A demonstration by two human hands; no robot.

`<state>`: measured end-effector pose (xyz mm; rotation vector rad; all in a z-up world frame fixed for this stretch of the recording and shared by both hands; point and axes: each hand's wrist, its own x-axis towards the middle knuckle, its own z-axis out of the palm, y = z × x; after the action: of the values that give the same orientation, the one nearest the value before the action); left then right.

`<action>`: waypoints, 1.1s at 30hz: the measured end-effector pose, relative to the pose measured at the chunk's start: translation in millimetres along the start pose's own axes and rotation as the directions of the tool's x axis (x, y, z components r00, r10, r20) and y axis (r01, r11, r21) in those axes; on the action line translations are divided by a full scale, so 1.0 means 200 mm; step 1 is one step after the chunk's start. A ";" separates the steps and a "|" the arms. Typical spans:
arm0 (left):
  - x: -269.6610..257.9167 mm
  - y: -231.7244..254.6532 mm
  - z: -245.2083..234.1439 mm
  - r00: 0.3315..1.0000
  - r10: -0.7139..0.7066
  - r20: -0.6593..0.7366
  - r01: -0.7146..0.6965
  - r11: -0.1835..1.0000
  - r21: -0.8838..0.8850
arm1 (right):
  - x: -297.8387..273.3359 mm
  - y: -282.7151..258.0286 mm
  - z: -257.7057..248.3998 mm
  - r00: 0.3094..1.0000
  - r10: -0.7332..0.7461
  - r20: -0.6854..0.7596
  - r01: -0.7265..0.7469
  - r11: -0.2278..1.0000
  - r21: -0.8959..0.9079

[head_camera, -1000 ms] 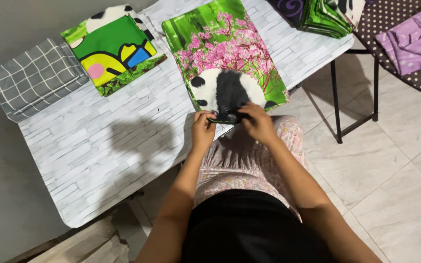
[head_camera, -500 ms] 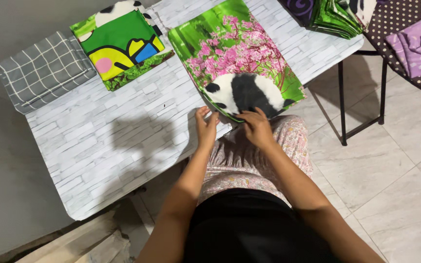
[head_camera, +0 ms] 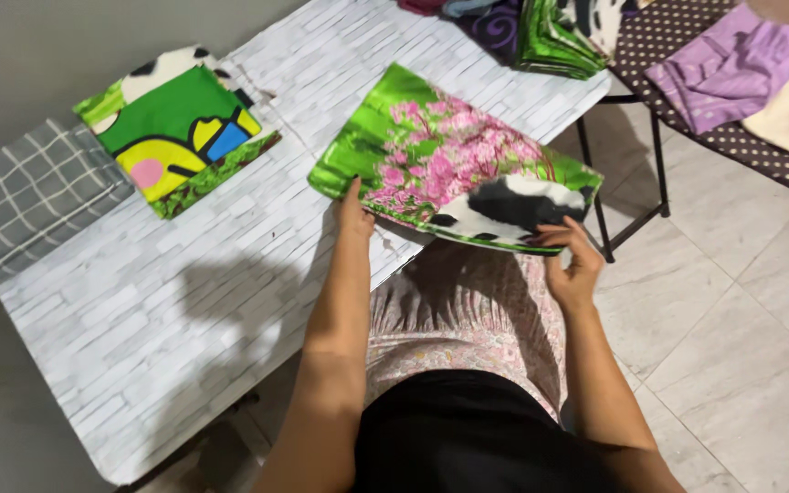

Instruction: The person folds multiple patterned linens on a low table, smoothing and aligning edges before stacking them. They handle a green cartoon frog towel, a floral panda sheet, and a green panda sheet, placing each folded item into a growing stack.

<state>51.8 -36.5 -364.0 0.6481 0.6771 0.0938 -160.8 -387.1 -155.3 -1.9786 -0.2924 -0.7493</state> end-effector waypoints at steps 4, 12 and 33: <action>0.00 0.11 0.14 0.998 -0.047 -0.036 0.043 0.995 -0.089 | 0.13 0.05 -0.22 0.980 -0.007 -0.197 0.053 0.973 0.226; -0.05 0.86 0.63 0.965 0.120 0.235 -0.061 0.969 -0.241 | 0.89 0.53 -0.35 0.962 -0.142 -0.232 0.045 0.925 -0.378; -0.64 0.65 -0.32 0.953 0.263 0.153 -0.292 0.930 0.223 | 0.83 1.04 0.34 0.657 0.690 0.305 -0.677 0.361 0.641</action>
<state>-72.0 64.8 -254.3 0.9782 0.4791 0.2351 96.8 -452.1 -224.5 -1.1242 0.2602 -0.0311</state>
